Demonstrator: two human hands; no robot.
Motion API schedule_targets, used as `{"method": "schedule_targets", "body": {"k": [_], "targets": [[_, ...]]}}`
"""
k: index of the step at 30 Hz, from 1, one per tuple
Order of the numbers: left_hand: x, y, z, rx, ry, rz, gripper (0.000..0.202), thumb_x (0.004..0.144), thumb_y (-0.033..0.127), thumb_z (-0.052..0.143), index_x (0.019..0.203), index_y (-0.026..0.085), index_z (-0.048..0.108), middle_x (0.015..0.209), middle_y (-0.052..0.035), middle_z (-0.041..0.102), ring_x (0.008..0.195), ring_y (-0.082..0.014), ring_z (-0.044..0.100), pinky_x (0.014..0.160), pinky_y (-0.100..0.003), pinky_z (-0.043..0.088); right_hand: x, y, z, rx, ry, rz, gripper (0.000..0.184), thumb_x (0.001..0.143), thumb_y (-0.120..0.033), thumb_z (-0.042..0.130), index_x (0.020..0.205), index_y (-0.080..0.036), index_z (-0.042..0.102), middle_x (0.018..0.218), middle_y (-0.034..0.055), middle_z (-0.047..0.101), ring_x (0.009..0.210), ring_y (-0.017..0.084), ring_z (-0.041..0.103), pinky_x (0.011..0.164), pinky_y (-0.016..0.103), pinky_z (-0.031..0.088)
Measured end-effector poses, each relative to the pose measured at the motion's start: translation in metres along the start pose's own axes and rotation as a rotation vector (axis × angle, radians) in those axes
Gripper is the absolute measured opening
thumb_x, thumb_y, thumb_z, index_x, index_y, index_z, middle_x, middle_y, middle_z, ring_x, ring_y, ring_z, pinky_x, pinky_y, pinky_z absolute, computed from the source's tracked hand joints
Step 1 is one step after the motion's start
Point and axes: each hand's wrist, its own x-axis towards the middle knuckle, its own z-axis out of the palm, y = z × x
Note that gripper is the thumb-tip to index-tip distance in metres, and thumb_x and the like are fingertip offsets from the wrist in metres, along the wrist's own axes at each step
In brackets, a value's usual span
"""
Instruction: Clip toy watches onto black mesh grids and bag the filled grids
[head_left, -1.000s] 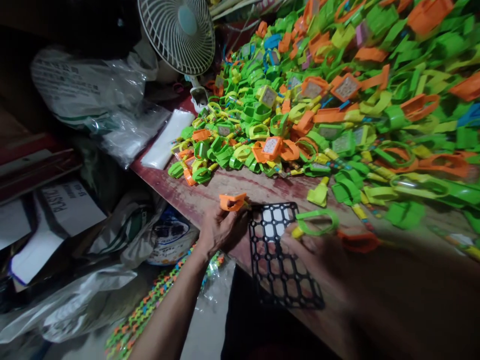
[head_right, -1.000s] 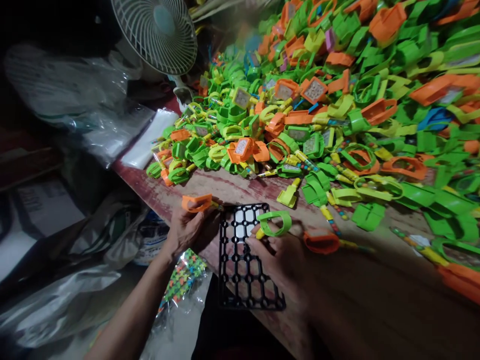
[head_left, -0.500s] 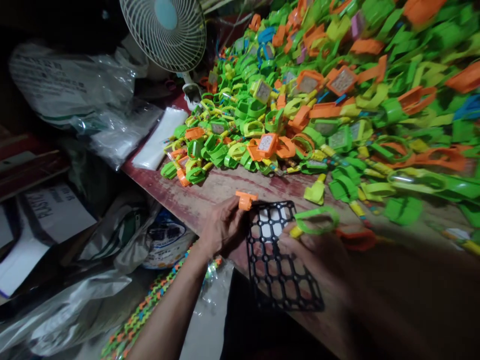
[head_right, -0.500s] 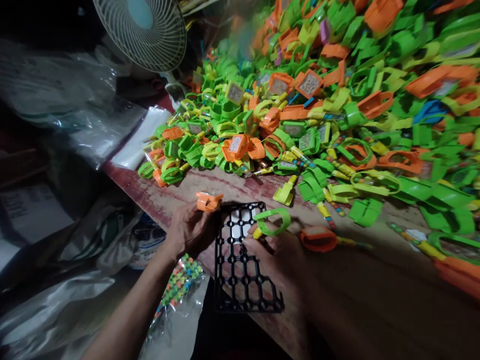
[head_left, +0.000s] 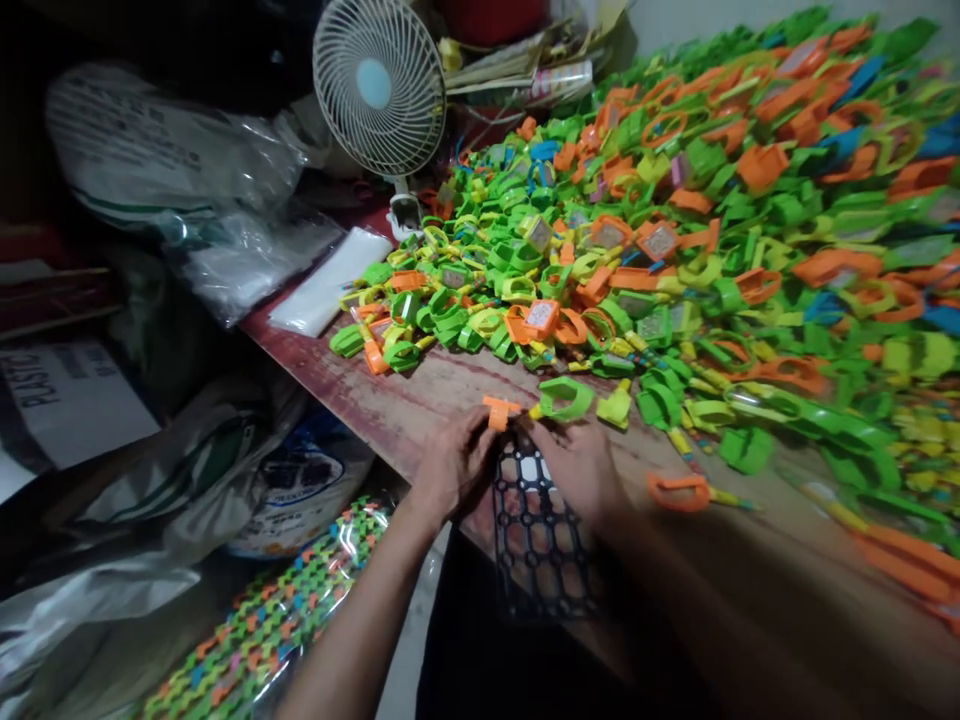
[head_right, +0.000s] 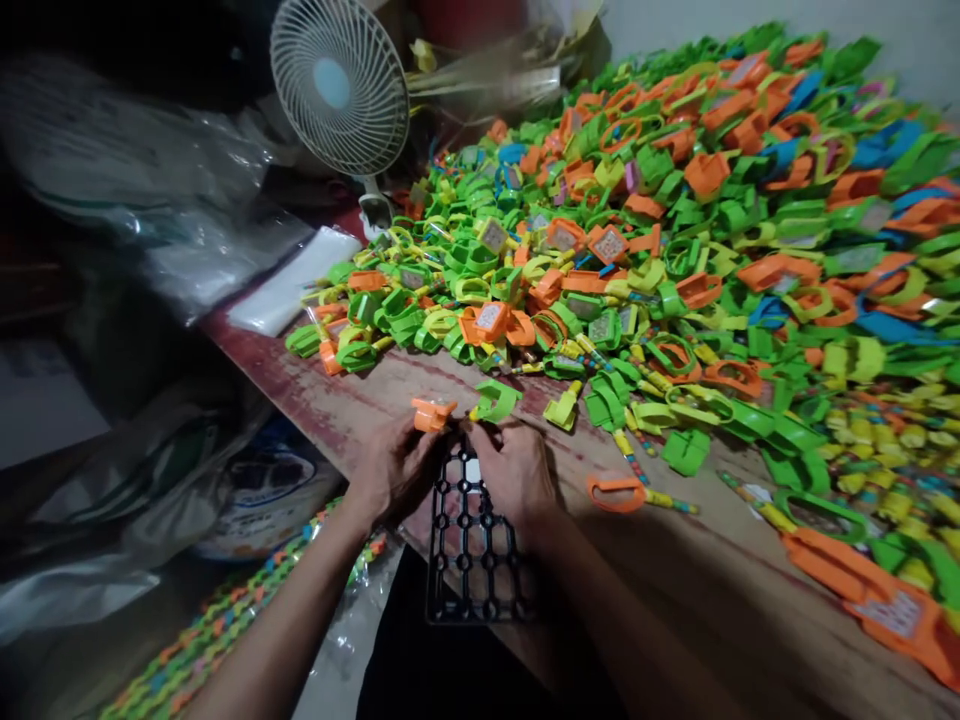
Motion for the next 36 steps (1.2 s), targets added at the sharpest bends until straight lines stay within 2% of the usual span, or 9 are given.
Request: {"method": "schedule_targets", "body": {"k": [4, 9, 12, 16, 21, 27, 30, 33, 36], "targets": [[-0.001, -0.003, 0.001, 0.044, -0.019, 0.031, 0.024, 0.091, 0.022, 0.052, 0.104, 0.021, 0.073, 0.094, -0.0060, 0.075, 0.080, -0.0222, 0.067, 0.075, -0.030, 0.050, -0.002, 0.003, 0.005, -0.157, 0.088, -0.039, 0.025, 0.086, -0.036, 0.053, 0.087, -0.018, 0.070, 0.086, 0.0117, 0.075, 0.080, 0.024, 0.070, 0.071, 0.032, 0.051], [0.001, -0.007, 0.002, 0.093, -0.001, 0.141, 0.021, 0.093, 0.023, 0.049, 0.098, 0.020, 0.069, 0.096, -0.0072, 0.073, 0.093, -0.0225, 0.066, 0.098, -0.040, 0.045, 0.001, 0.009, 0.009, -0.259, 0.147, -0.260, 0.024, 0.086, -0.031, 0.050, 0.081, -0.018, 0.070, 0.073, 0.0092, 0.072, 0.066, 0.021, 0.066, 0.065, 0.029, 0.050], [0.000, -0.010, 0.003, 0.123, 0.010, 0.178, 0.021, 0.095, 0.023, 0.047, 0.099, 0.019, 0.067, 0.093, -0.0063, 0.073, 0.088, -0.0204, 0.066, 0.104, -0.044, 0.042, 0.004, 0.013, 0.011, -0.243, 0.138, -0.367, 0.025, 0.088, -0.026, 0.047, 0.083, -0.019, 0.071, 0.070, 0.0070, 0.071, 0.064, 0.019, 0.065, 0.062, 0.027, 0.050], [0.000, -0.012, 0.004, 0.140, 0.020, 0.201, 0.020, 0.095, 0.021, 0.047, 0.095, 0.019, 0.067, 0.086, -0.0039, 0.073, 0.082, -0.0175, 0.068, 0.110, -0.044, 0.038, 0.007, 0.018, 0.012, -0.241, 0.122, -0.454, 0.024, 0.089, -0.022, 0.047, 0.083, -0.019, 0.070, 0.074, 0.0080, 0.071, 0.070, 0.021, 0.068, 0.066, 0.028, 0.053], [0.001, -0.016, 0.004, 0.122, 0.012, 0.177, 0.020, 0.096, 0.023, 0.046, 0.094, 0.020, 0.066, 0.090, -0.0030, 0.074, 0.086, -0.0173, 0.068, 0.111, -0.044, 0.036, 0.012, 0.022, 0.011, -0.255, 0.134, -0.545, 0.026, 0.087, -0.016, 0.045, 0.089, -0.021, 0.071, 0.081, 0.0072, 0.072, 0.077, 0.020, 0.069, 0.071, 0.028, 0.055], [0.003, -0.013, 0.002, 0.144, -0.029, 0.177, 0.019, 0.091, 0.022, 0.049, 0.103, 0.018, 0.063, 0.103, -0.0065, 0.071, 0.098, -0.0210, 0.063, 0.108, -0.045, 0.037, 0.008, 0.015, 0.015, -0.224, 0.110, -0.567, 0.023, 0.087, -0.011, 0.045, 0.086, -0.018, 0.067, 0.076, 0.0058, 0.069, 0.076, 0.019, 0.067, 0.072, 0.026, 0.055], [0.007, -0.008, 0.001, 0.181, -0.073, 0.097, 0.020, 0.087, 0.029, 0.053, 0.098, 0.017, 0.064, 0.102, -0.0086, 0.067, 0.099, -0.0252, 0.058, 0.095, -0.043, 0.045, 0.005, 0.014, -0.015, -0.283, 0.113, -0.592, 0.022, 0.090, -0.014, 0.047, 0.103, -0.017, 0.065, 0.094, 0.0080, 0.070, 0.089, 0.019, 0.066, 0.079, 0.028, 0.054], [0.011, -0.004, 0.001, 0.224, -0.137, 0.022, 0.025, 0.087, 0.038, 0.052, 0.077, 0.019, 0.064, 0.081, -0.0053, 0.064, 0.084, -0.0239, 0.055, 0.091, -0.044, 0.044, 0.012, 0.020, -0.071, -0.495, 0.206, -0.703, 0.026, 0.091, -0.011, 0.046, 0.109, -0.016, 0.064, 0.103, 0.0104, 0.067, 0.099, 0.021, 0.062, 0.088, 0.032, 0.049], [0.013, -0.001, 0.004, 0.192, -0.132, -0.015, 0.026, 0.086, 0.041, 0.054, 0.070, 0.021, 0.061, 0.072, -0.0017, 0.062, 0.080, -0.0224, 0.053, 0.090, -0.042, 0.043, 0.031, 0.032, -0.116, -0.738, 0.034, -0.646, 0.033, 0.088, -0.006, 0.044, 0.109, -0.013, 0.068, 0.098, 0.0117, 0.062, 0.090, 0.022, 0.057, 0.077, 0.032, 0.046]]}}
